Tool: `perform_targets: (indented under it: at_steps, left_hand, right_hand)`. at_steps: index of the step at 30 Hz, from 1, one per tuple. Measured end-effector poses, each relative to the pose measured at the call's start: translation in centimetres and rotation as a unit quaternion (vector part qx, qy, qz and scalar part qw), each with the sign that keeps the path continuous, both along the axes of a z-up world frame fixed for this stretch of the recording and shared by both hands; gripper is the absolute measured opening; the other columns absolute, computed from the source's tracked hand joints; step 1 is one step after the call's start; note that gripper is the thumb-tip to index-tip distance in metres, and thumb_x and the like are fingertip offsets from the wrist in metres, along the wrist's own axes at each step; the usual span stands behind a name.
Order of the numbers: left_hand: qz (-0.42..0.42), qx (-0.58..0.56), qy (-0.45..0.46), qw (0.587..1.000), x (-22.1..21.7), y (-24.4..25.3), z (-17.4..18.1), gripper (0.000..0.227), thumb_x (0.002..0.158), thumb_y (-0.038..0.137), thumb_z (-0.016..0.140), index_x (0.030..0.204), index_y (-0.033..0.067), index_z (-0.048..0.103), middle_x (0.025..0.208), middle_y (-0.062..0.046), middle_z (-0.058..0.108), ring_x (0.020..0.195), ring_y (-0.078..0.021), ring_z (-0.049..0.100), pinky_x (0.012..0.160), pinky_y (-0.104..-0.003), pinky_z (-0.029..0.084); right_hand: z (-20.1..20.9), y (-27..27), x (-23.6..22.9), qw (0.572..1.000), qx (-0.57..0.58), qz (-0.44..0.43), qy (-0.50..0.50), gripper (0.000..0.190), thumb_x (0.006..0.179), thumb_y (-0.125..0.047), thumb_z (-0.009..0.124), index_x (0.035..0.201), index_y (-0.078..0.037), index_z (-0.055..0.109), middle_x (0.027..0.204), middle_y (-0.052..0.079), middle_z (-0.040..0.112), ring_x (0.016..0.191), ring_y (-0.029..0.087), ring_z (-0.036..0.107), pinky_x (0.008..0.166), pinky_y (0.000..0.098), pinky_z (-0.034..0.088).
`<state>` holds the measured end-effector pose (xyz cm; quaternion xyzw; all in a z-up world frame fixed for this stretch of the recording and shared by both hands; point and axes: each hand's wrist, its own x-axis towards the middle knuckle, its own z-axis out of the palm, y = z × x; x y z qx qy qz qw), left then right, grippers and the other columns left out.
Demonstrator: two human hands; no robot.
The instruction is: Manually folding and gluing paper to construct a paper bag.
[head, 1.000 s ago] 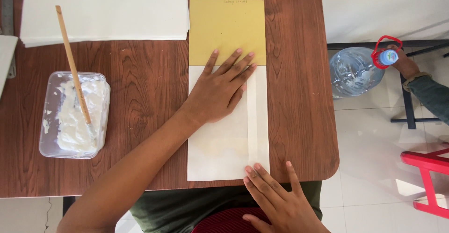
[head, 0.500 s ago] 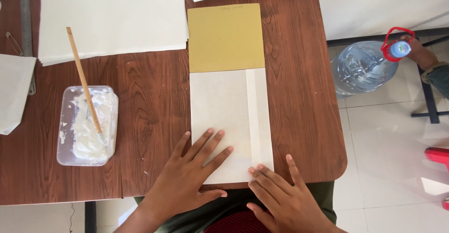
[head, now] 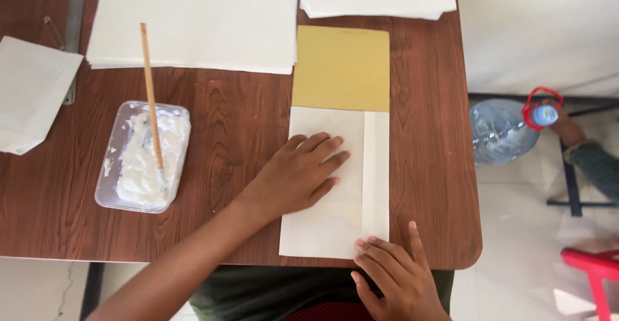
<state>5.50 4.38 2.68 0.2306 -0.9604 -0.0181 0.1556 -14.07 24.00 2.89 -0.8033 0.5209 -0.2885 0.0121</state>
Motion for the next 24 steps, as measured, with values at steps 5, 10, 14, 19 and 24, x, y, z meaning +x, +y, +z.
perform_targets:
  at_steps: [5, 10, 14, 19, 24]
  left_hand:
    - [-0.019, 0.025, -0.024, 0.999, -0.4, -1.3, -0.6, 0.041, 0.094, 0.033, 0.067, 0.127, 0.0086, 0.063, 0.130, -0.008, 0.060, 0.115, -0.0264, 0.056, 0.084, -0.044, 0.050]
    - [0.002, 0.026, -0.005, 1.000, -0.8, -0.6, -1.5, 0.041, 0.091, 0.033, 0.068, 0.123, 0.0075, 0.063, 0.125, -0.009, 0.060, 0.112, -0.0279, 0.055, 0.085, -0.047, 0.049]
    - [0.025, -0.008, 0.049, 0.998, -0.8, -0.2, -2.3, 0.039, 0.088, 0.034, 0.072, 0.117, 0.0088, 0.066, 0.120, -0.007, 0.063, 0.109, -0.0280, 0.057, 0.088, -0.049, 0.048]
    - [0.055, 0.037, 0.091, 0.994, -1.7, -0.3, -4.3, 0.035, 0.092, 0.034, 0.062, 0.116, 0.0090, 0.067, 0.125, -0.006, 0.062, 0.113, -0.0309, 0.056, 0.096, -0.055, 0.042]
    - [0.032, 0.053, 0.065, 0.996, -2.2, -0.9, -4.7, 0.037, 0.094, 0.041, 0.057, 0.113, 0.0139, 0.072, 0.128, 0.000, 0.064, 0.118, -0.0244, 0.056, 0.090, -0.046, 0.042]
  right_hand:
    - [0.2, -0.3, 1.3, 0.998, -0.029, -0.058, -0.021, 0.012, 0.089, -0.027, 0.065, 0.084, -0.018, 0.072, 0.097, -0.003, 0.076, 0.095, 0.018, 0.071, 0.119, 0.0672, 0.028]
    - [1.6, -2.8, 0.6, 0.992, -0.096, -0.069, -0.055, 0.004, 0.084, -0.021, 0.066, 0.085, -0.020, 0.069, 0.102, -0.003, 0.071, 0.094, 0.018, 0.068, 0.123, 0.0590, 0.032]
    - [6.3, -8.0, 0.3, 0.990, -0.119, 0.001, -0.072, 0.016, 0.087, -0.009, 0.061, 0.073, -0.004, 0.056, 0.090, 0.012, 0.068, 0.082, 0.029, 0.064, 0.107, 0.0599, 0.049]
    - [12.6, -17.5, 5.8, 0.991, 0.061, 0.089, -0.079, 0.048, 0.106, -0.019, 0.039, 0.065, -0.003, 0.057, 0.109, 0.011, 0.065, 0.104, 0.025, 0.064, 0.091, 0.0363, 0.045]
    - [12.1, -28.4, 15.3, 0.923, 0.374, 0.000, -0.091, 0.044, 0.103, -0.050, 0.039, 0.100, -0.017, 0.067, 0.093, -0.004, 0.066, 0.081, 0.015, 0.061, 0.081, 0.0281, 0.049]
